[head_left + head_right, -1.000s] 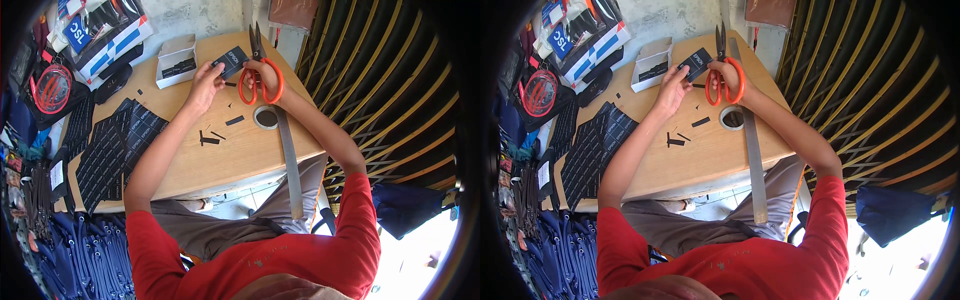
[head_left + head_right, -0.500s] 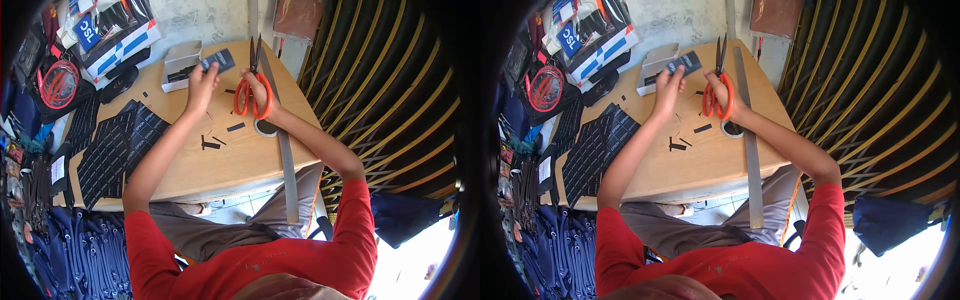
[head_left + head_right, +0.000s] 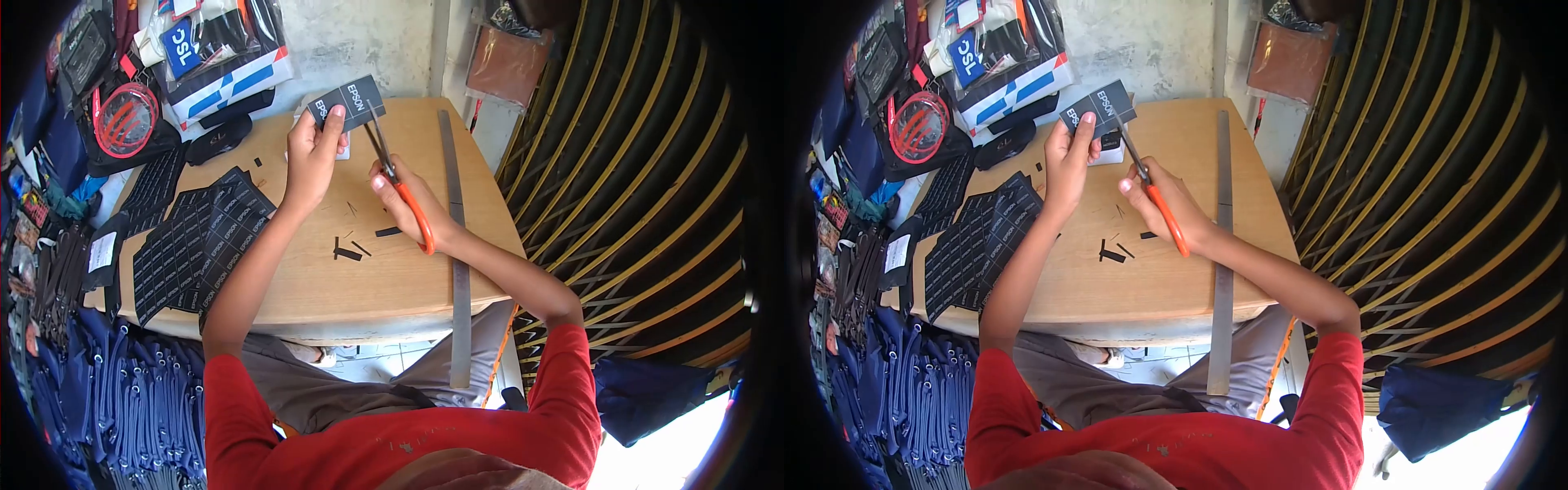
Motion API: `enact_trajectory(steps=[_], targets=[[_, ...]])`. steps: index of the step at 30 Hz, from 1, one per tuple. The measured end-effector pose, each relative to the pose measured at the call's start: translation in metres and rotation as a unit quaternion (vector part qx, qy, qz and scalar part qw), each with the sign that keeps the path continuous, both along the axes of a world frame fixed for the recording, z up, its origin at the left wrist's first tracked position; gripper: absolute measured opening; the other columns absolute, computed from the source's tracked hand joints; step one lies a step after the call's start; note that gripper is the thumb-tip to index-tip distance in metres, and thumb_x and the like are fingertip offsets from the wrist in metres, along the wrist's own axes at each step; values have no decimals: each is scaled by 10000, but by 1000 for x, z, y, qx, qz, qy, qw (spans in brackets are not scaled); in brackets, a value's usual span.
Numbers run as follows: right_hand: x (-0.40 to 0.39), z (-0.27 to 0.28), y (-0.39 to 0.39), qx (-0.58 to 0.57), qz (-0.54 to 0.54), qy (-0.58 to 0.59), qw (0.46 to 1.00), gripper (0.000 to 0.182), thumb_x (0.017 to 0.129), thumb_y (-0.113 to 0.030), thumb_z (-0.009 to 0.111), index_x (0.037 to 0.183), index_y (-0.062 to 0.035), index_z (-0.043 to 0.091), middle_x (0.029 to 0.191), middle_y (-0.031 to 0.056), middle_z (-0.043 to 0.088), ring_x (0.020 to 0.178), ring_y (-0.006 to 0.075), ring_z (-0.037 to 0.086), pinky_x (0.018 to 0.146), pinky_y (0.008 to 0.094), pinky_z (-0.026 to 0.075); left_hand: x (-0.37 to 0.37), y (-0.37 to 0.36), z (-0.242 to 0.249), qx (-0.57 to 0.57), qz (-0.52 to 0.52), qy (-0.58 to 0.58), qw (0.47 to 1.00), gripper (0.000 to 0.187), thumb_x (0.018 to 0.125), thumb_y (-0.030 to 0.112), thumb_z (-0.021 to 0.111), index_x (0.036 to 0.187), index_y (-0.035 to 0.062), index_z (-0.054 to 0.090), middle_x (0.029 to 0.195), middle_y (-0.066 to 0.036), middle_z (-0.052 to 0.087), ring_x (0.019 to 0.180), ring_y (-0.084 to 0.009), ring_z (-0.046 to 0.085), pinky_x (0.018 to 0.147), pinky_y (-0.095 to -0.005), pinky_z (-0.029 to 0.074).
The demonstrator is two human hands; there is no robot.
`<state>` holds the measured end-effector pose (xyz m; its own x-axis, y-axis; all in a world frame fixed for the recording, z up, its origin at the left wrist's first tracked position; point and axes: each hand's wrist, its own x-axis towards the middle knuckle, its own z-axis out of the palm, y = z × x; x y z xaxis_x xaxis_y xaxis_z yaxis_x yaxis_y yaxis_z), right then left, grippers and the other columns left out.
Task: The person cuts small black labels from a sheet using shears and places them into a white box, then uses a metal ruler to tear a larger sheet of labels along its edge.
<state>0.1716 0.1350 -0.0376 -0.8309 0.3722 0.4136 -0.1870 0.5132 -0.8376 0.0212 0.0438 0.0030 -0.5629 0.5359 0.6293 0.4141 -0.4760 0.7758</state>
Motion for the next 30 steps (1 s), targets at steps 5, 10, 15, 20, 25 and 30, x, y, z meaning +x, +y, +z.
enact_trajectory(steps=[5, 10, 15, 20, 25, 30], targets=[[-1, 4, 5, -21, -6, 49, 999, 319, 977, -327, 536, 983, -8, 515, 669, 91, 529, 611, 187, 507, 604, 339, 426, 9, 20, 14, -38, -19, 59, 997, 237, 995, 253, 552, 938, 25, 580, 677, 3, 575, 585, -45, 504, 538, -211, 413], [10, 17, 12, -53, -32, 90, 994, 324, 984, -325, 524, 971, -2, 514, 661, 100, 530, 596, 194, 510, 596, 339, 427, 28, 38, 24, -13, -45, 107, 993, 231, 994, 230, 552, 949, 5, 575, 678, -20, 602, 608, -53, 542, 550, -220, 429], [18, 29, 13, -17, -82, 100, 991, 341, 982, -330, 530, 944, 8, 522, 626, 106, 523, 570, 196, 509, 585, 344, 428, 44, 50, 31, 15, -3, 117, 993, 229, 992, 224, 556, 920, 6, 570, 663, -38, 622, 571, -67, 557, 513, -231, 425], [21, 32, 10, -17, -71, 84, 994, 360, 976, -343, 539, 928, 14, 530, 607, 108, 516, 548, 205, 498, 575, 349, 424, 45, 43, 31, 17, 73, 177, 981, 245, 988, 227, 563, 885, 5, 566, 651, -55, 635, 532, -74, 559, 474, -248, 411], [20, 28, 9, -3, -64, 78, 995, 371, 974, -350, 540, 913, 17, 539, 602, 112, 516, 541, 211, 491, 568, 352, 422, 48, 27, 23, -20, 54, 177, 982, 272, 998, 255, 541, 899, 7, 588, 706, -15, 603, 632, -66, 541, 560, -240, 426], [18, 27, 6, -9, -59, 76, 995, 384, 972, -359, 543, 918, 21, 546, 601, 115, 521, 547, 209, 501, 567, 350, 424, 40, 28, 15, -22, 34, 176, 984, 337, 1008, 256, 502, 828, -20, 568, 647, -60, 613, 573, -109, 553, 546, -282, 438]])
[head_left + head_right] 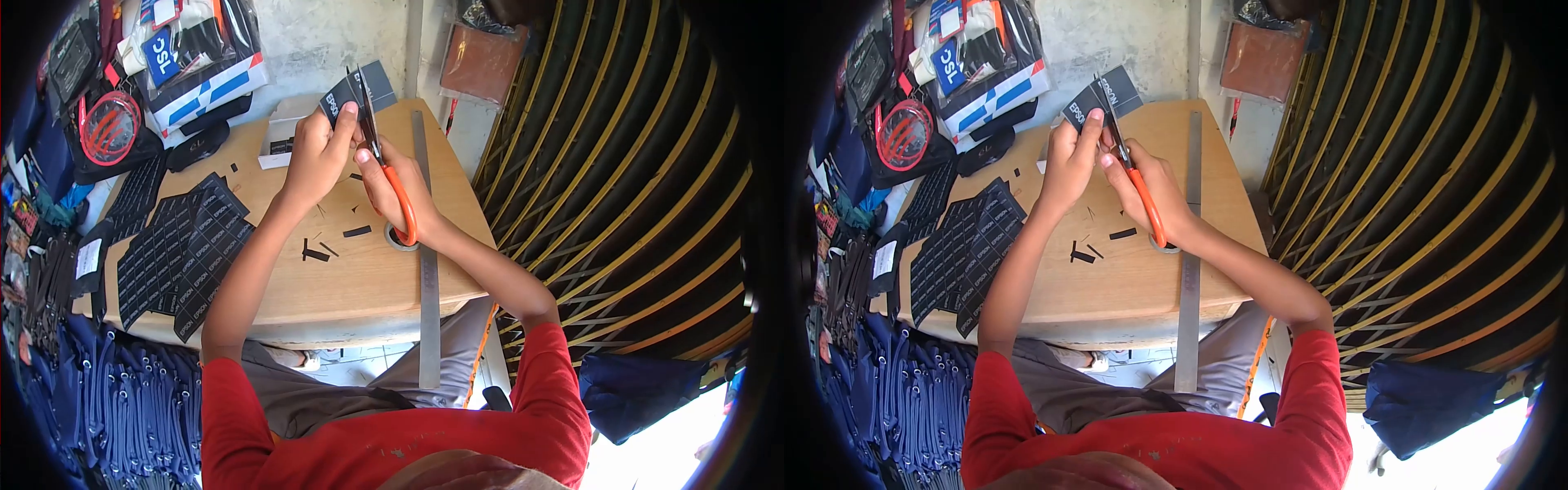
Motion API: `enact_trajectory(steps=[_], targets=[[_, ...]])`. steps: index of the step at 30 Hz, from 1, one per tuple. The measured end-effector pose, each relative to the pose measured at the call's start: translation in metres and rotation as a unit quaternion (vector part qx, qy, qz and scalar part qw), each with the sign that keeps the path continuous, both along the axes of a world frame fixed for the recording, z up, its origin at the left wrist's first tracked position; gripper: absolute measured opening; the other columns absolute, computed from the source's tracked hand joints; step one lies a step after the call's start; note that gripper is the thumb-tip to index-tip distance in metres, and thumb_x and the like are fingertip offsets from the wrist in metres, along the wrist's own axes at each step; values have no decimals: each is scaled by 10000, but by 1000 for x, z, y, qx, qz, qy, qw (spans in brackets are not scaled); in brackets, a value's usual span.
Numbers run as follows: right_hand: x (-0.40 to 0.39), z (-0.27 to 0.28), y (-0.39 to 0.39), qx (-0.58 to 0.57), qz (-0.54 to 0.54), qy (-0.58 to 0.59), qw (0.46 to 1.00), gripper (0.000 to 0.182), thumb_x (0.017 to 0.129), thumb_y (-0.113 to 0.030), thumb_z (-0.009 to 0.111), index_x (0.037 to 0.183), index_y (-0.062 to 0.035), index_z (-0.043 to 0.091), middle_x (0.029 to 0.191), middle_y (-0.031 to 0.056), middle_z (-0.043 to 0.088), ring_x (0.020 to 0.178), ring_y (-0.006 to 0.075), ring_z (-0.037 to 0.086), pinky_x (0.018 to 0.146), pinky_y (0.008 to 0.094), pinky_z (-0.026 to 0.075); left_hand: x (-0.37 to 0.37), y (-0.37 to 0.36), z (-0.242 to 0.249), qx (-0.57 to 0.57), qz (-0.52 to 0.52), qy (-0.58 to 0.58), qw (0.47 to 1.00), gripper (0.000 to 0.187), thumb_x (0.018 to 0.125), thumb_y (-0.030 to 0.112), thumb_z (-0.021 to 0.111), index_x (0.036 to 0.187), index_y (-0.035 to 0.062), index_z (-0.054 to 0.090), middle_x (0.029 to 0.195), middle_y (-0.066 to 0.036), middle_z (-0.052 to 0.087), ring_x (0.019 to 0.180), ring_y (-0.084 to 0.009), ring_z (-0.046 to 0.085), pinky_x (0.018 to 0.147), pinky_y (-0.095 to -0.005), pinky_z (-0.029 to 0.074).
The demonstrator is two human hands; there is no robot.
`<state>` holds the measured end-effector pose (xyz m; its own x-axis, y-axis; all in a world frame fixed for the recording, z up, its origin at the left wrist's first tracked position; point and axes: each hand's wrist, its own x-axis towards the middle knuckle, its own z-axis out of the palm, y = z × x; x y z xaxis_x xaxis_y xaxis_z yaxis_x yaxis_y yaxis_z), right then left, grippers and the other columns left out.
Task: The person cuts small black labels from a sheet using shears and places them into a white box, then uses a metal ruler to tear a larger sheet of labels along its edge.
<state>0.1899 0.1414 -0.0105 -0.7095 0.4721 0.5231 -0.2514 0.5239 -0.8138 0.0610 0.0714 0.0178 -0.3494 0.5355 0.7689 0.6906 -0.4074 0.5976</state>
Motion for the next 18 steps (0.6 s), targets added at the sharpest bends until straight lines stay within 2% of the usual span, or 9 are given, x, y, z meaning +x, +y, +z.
enact_trajectory(steps=[5, 8, 10, 14, 18], targets=[[-1, -1, -2, 1, 1, -13, 1000, 382, 974, -362, 541, 909, 15, 549, 576, 102, 512, 511, 192, 509, 537, 342, 423, -5, -3, 1, -26, -25, -42, 998, 363, 1011, 259, 495, 774, -12, 537, 625, -44, 571, 574, -112, 528, 555, -288, 431], [-2, -3, -2, -4, 3, -22, 1000, 383, 976, -365, 539, 897, 9, 549, 562, 87, 505, 489, 175, 511, 517, 334, 422, -8, -7, 1, -38, -36, -32, 998, 373, 1015, 275, 478, 773, -5, 529, 620, -38, 557, 563, -116, 514, 554, -296, 424], [-1, -3, -2, 0, 2, -23, 1000, 385, 977, -368, 538, 890, 7, 548, 557, 79, 501, 481, 166, 510, 507, 329, 421, -10, -11, 2, -90, -19, -13, 996, 384, 1029, 306, 459, 769, 31, 527, 641, -8, 527, 623, -76, 481, 579, -262, 401], [0, -1, -4, -13, 7, -21, 1000, 390, 978, -374, 538, 879, 3, 542, 557, 65, 496, 480, 154, 506, 498, 322, 422, -9, -16, 6, -90, -45, -15, 995, 387, 1030, 303, 446, 757, 36, 512, 635, -4, 503, 607, -79, 455, 584, -267, 395], [-2, -5, -3, -22, 13, -19, 1000, 385, 976, -374, 542, 893, 2, 543, 558, 57, 494, 480, 146, 505, 496, 317, 423, -10, -12, 3, -92, -86, -70, 990, 319, 1022, 271, 464, 797, 49, 510, 643, 17, 476, 610, -73, 446, 582, -249, 379]])
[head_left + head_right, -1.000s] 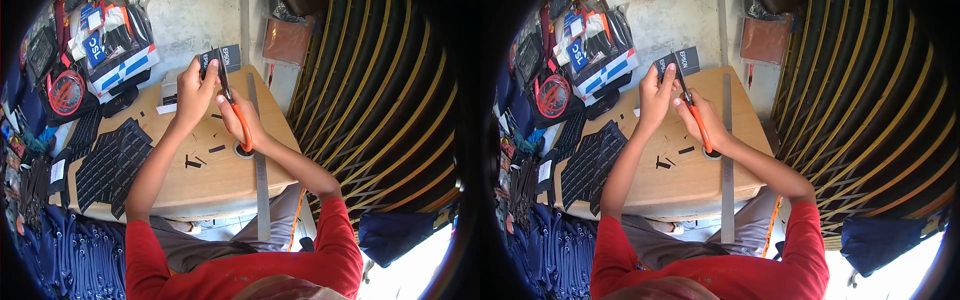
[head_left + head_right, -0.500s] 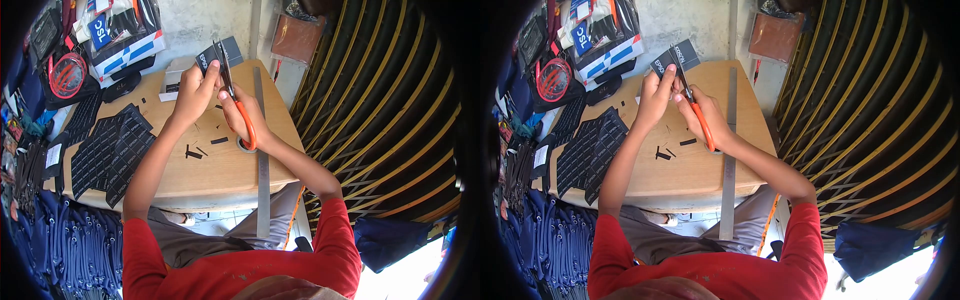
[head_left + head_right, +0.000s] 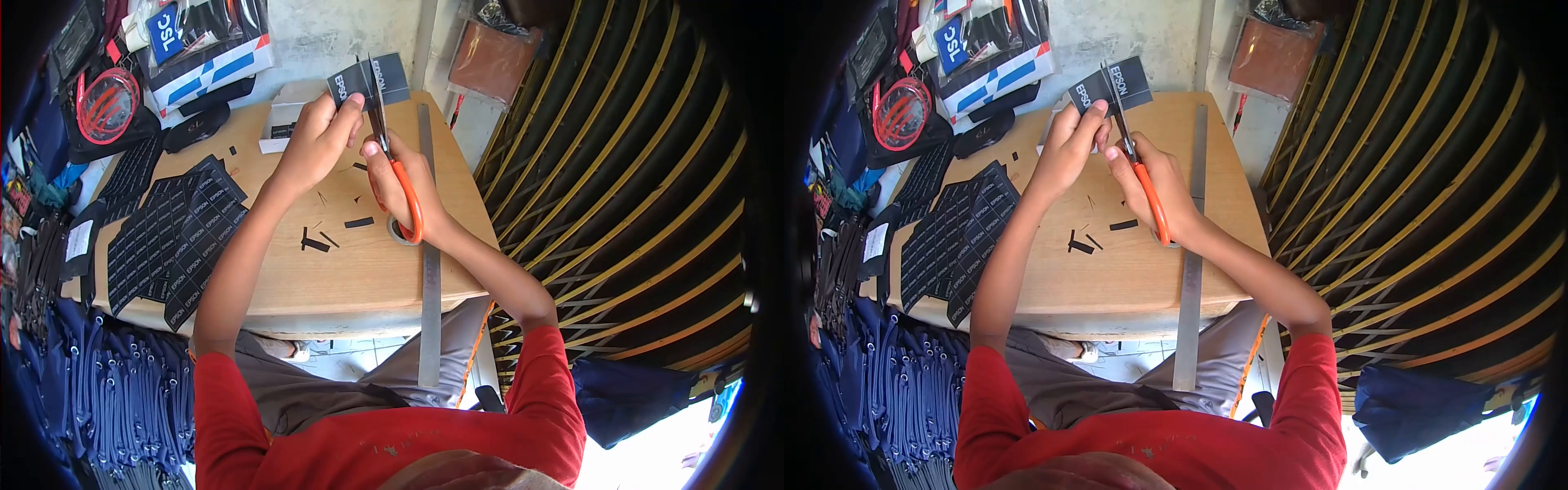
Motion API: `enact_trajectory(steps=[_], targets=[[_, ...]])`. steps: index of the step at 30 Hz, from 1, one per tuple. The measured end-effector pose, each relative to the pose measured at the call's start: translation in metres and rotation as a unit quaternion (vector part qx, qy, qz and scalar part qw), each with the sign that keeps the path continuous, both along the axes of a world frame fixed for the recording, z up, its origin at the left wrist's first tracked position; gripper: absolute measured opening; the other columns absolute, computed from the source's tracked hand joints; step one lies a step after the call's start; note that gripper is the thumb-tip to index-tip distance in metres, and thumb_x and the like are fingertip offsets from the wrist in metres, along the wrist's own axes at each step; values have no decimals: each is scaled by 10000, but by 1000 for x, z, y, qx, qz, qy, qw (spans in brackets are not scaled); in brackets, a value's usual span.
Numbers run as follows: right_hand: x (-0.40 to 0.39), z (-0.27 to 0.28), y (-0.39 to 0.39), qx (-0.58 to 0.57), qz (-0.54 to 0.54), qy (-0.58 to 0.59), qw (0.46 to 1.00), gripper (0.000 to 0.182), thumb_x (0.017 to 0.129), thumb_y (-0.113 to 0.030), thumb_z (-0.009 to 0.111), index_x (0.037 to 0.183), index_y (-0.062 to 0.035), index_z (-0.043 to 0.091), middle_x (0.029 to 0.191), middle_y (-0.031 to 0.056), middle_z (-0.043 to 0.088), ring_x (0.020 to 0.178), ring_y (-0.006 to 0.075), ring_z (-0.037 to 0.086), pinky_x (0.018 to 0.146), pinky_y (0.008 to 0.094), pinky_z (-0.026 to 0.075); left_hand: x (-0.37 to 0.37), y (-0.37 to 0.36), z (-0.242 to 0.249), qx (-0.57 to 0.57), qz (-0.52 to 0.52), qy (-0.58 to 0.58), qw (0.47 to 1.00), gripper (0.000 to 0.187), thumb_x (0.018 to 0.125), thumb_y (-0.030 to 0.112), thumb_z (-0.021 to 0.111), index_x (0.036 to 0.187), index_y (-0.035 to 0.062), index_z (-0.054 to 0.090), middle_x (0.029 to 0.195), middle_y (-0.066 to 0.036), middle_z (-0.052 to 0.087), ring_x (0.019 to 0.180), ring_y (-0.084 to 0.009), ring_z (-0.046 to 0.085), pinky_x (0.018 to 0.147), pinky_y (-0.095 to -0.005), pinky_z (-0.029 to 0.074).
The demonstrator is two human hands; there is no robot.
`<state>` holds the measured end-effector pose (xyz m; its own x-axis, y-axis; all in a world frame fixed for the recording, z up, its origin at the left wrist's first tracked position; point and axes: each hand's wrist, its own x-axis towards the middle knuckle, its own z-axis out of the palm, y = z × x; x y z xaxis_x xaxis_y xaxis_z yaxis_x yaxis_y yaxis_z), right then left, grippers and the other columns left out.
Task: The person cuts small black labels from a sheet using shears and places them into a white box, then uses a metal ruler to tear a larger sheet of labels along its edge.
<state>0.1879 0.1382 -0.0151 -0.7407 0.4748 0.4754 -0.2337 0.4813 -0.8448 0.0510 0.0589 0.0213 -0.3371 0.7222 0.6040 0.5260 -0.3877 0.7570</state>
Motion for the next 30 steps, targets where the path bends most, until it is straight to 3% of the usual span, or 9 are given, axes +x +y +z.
enact_trajectory(steps=[10, 17, 19, 30], targets=[[4, 2, -4, -8, 30, -2, 1000, 353, 966, -353, 557, 949, -1, 543, 564, 37, 495, 474, 124, 487, 484, 303, 405, 1, -3, 3, 43, 15, -18, 999, 304, 991, 253, 552, 794, 22, 534, 622, 18, 521, 565, -44, 465, 521, -229, 387], [3, 0, -4, 11, 11, 0, 1000, 375, 984, -370, 520, 877, -11, 533, 571, 54, 493, 511, 141, 493, 514, 326, 407, -3, -2, -2, 44, 32, 0, 999, 323, 983, 281, 565, 801, 15, 556, 605, 16, 526, 553, -39, 467, 499, -231, 373], [4, 0, -4, 6, 7, -3, 1000, 386, 990, -374, 509, 855, -13, 527, 572, 57, 493, 518, 145, 494, 520, 329, 408, -1, -3, 0, 28, 29, 2, 999, 276, 990, 262, 555, 816, 48, 541, 609, 38, 455, 555, -43, 411, 514, -226, 354], [6, 3, -7, 1, 14, -10, 1000, 436, 1011, -388, 456, 800, -9, 499, 545, 69, 464, 481, 162, 489, 500, 336, 424, 0, -7, 3, 38, 40, 1, 998, 286, 978, 244, 569, 799, 21, 562, 582, 37, 471, 531, -36, 420, 485, -233, 337]])
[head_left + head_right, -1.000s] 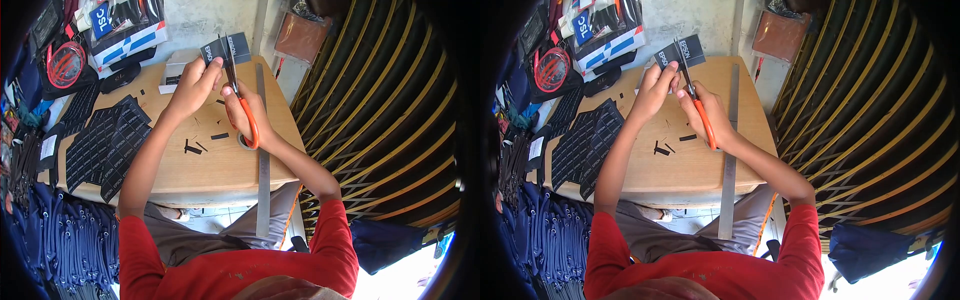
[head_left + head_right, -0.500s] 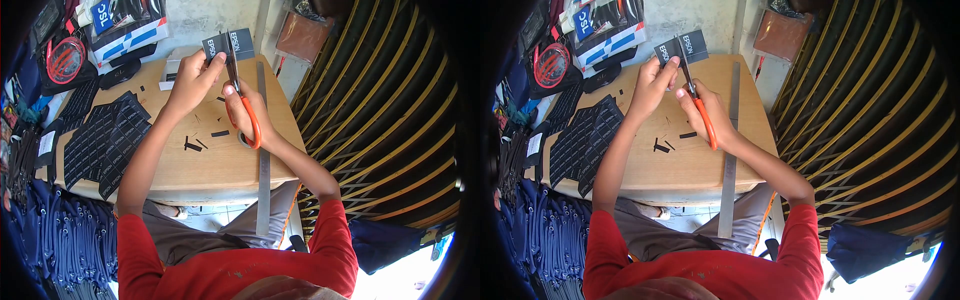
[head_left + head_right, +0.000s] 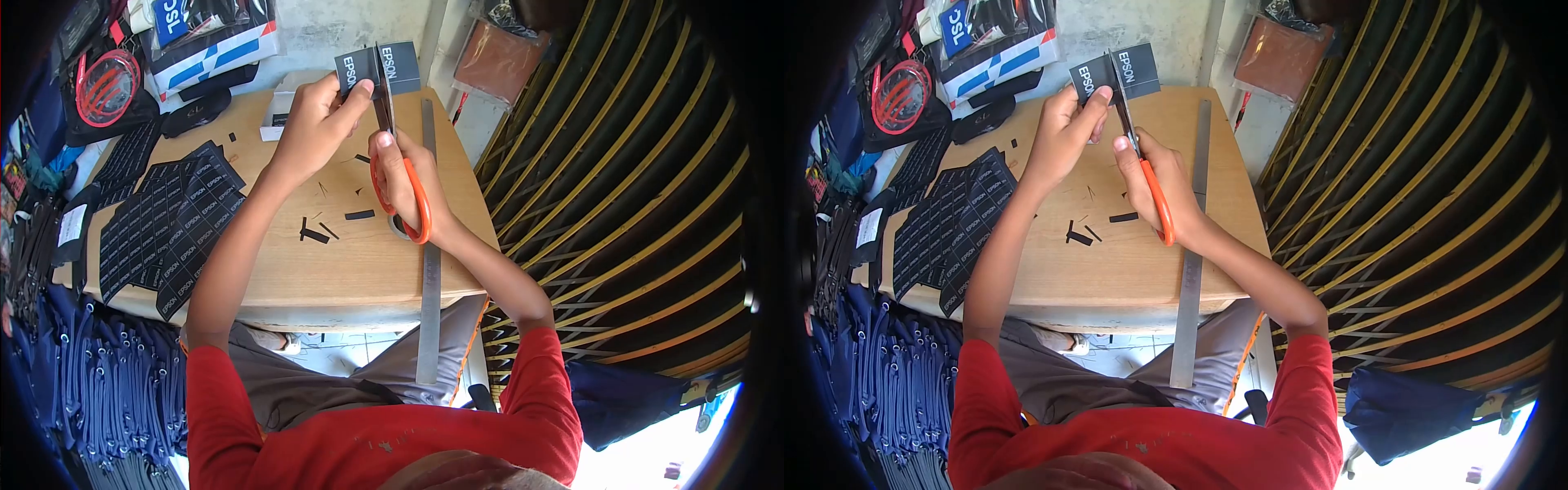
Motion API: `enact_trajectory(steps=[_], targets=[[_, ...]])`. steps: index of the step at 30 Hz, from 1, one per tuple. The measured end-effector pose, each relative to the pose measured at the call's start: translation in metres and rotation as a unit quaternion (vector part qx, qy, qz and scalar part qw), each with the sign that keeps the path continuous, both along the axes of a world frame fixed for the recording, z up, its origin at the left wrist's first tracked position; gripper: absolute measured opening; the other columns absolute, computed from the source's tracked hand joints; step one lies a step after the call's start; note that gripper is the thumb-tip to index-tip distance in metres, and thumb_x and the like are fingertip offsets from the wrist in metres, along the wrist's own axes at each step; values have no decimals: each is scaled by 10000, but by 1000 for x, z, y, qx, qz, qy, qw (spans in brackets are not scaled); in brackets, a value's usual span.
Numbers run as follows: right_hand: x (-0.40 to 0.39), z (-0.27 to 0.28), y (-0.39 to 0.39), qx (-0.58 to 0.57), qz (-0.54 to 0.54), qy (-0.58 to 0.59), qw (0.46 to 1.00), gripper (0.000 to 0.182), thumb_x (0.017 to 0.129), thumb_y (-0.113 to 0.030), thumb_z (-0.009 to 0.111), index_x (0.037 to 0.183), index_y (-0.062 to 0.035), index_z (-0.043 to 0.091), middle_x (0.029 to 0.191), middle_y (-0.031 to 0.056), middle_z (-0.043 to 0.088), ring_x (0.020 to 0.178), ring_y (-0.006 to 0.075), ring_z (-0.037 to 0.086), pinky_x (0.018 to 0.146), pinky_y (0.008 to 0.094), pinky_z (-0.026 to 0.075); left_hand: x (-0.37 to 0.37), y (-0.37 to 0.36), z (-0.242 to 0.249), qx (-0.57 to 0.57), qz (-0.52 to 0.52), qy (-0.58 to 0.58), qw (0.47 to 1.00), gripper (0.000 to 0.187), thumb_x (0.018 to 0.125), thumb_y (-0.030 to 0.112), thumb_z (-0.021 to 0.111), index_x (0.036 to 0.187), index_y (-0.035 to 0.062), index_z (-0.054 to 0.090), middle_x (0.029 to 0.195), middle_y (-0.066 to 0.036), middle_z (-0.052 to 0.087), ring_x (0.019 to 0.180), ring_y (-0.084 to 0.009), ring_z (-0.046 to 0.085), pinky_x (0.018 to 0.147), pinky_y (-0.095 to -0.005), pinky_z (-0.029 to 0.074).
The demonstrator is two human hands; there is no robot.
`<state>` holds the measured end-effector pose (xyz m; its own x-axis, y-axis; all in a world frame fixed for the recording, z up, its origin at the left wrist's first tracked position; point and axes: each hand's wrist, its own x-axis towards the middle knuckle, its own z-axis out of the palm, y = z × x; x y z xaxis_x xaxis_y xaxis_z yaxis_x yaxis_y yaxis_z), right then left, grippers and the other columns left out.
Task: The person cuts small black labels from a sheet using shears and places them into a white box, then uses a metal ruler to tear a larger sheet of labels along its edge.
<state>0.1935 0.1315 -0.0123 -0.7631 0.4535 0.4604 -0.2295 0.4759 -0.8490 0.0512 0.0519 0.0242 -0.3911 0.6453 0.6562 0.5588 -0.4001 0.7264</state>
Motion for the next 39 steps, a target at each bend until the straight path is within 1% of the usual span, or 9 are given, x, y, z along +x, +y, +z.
enact_trajectory(steps=[14, 17, 19, 21, 23, 25, 29, 31, 39], targets=[[-1, -3, -3, 22, -15, 21, 999, 455, 1029, -374, 416, 774, -6, 494, 537, 50, 431, 488, 132, 424, 491, 328, 375, 3, -5, 4, 30, 1, 18, 999, 309, 970, 243, 576, 784, -3, 569, 556, 28, 477, 516, -37, 409, 469, -249, 313], [-1, -5, -2, 23, -18, 18, 999, 464, 1031, -379, 407, 767, -7, 493, 536, 44, 420, 490, 125, 402, 486, 325, 359, 2, -8, 5, -1, 2, 36, 999, 301, 992, 238, 553, 752, 63, 503, 615, 38, 477, 549, -35, 425, 499, -220, 352], [-3, -7, -1, 27, -20, 16, 999, 468, 1032, -381, 403, 763, -9, 493, 536, 41, 415, 491, 123, 393, 485, 325, 352, 0, -9, 5, -8, 3, 42, 999, 280, 993, 232, 549, 775, 57, 525, 616, 43, 474, 547, -33, 423, 496, -220, 352], [-4, -10, 0, 35, 5, 30, 999, 460, 1045, -398, 329, 801, -37, 476, 546, -14, 385, 393, 63, 362, 352, 229, 295, -1, -8, 4, -11, 7, 42, 999, 266, 993, 230, 548, 795, 52, 541, 617, 45, 471, 547, -31, 422, 495, -220, 351], [-5, -10, -1, 37, 4, 31, 999, 456, 1045, -396, 330, 802, -38, 476, 547, -12, 388, 390, 62, 364, 348, 228, 293, -1, -7, 3, -13, 11, 41, 999, 253, 993, 227, 547, 816, 46, 556, 617, 48, 469, 547, -30, 422, 494, -220, 351], [-5, -10, -1, 38, 4, 33, 999, 452, 1045, -393, 331, 803, -39, 475, 548, -11, 392, 388, 62, 365, 344, 226, 292, 1, -5, 2, 35, 10, 29, 999, 325, 962, 242, 586, 767, -18, 595, 545, 30, 485, 511, -31, 377, 455, -255, 286], [-4, -10, -2, 38, 4, 33, 999, 446, 1048, -383, 332, 799, -40, 471, 540, -10, 389, 374, 61, 354, 335, 224, 286, 1, -10, 4, -7, 13, 44, 999, 250, 988, 247, 555, 851, 40, 576, 621, 52, 462, 554, -28, 428, 494, -218, 353], [-4, -10, -3, 38, 3, 33, 999, 444, 1049, -379, 330, 798, -40, 470, 535, -11, 388, 366, 62, 348, 331, 224, 284, 1, -9, 4, 30, 3, 36, 999, 304, 964, 243, 577, 823, -23, 618, 598, 16, 555, 540, -32, 418, 474, -246, 324], [-3, -10, -6, 35, -11, 30, 999, 475, 1050, -401, 324, 781, -38, 471, 504, -10, 388, 346, 65, 365, 317, 227, 279, 2, -12, 4, 21, 9, 37, 999, 289, 967, 244, 570, 868, -21, 626, 599, 28, 528, 545, -32, 404, 478, -250, 319]])
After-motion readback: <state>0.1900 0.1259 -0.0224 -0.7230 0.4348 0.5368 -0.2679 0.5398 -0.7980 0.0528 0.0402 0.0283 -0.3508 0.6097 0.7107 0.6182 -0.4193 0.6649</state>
